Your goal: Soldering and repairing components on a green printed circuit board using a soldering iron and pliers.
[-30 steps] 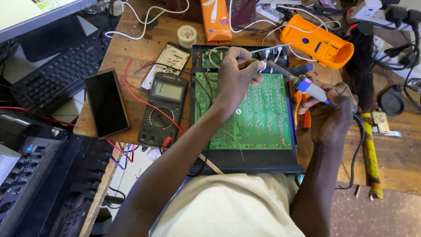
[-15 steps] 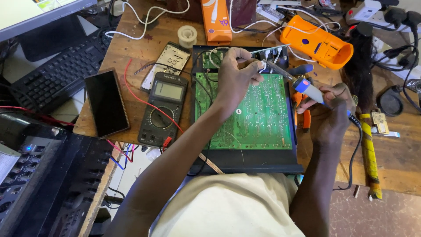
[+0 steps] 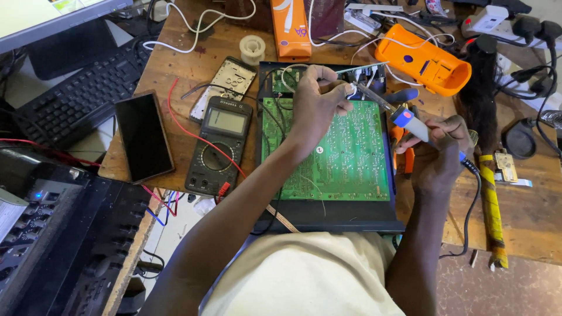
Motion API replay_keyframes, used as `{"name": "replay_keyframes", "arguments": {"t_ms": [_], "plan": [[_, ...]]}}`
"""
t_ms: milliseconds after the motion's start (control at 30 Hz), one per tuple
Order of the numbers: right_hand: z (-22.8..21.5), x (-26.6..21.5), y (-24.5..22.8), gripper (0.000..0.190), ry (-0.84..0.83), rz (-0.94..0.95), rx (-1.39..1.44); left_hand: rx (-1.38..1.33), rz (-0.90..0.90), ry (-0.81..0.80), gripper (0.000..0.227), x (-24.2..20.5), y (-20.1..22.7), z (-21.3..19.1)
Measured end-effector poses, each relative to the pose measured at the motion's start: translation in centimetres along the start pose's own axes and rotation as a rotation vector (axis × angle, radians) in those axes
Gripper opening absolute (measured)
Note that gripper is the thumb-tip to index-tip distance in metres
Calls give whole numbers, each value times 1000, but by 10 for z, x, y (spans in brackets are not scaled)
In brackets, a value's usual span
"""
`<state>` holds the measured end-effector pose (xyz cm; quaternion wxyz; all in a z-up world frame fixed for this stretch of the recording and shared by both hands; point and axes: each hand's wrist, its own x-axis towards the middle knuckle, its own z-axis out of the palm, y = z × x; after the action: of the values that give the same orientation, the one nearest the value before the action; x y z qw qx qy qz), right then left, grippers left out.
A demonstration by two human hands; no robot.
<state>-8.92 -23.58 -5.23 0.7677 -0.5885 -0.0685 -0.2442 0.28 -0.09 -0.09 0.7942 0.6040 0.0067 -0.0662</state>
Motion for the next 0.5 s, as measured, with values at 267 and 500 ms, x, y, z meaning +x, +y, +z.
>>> {"name": "replay_keyframes", "arguments": {"t_ms": [267, 500], "plan": [[2, -2, 0, 8, 24, -50, -46, -15, -4, 4, 26, -1, 1, 1], [-23, -1, -24, 17, 347, -233, 89, 2, 9, -6, 27, -2, 0, 0]]}}
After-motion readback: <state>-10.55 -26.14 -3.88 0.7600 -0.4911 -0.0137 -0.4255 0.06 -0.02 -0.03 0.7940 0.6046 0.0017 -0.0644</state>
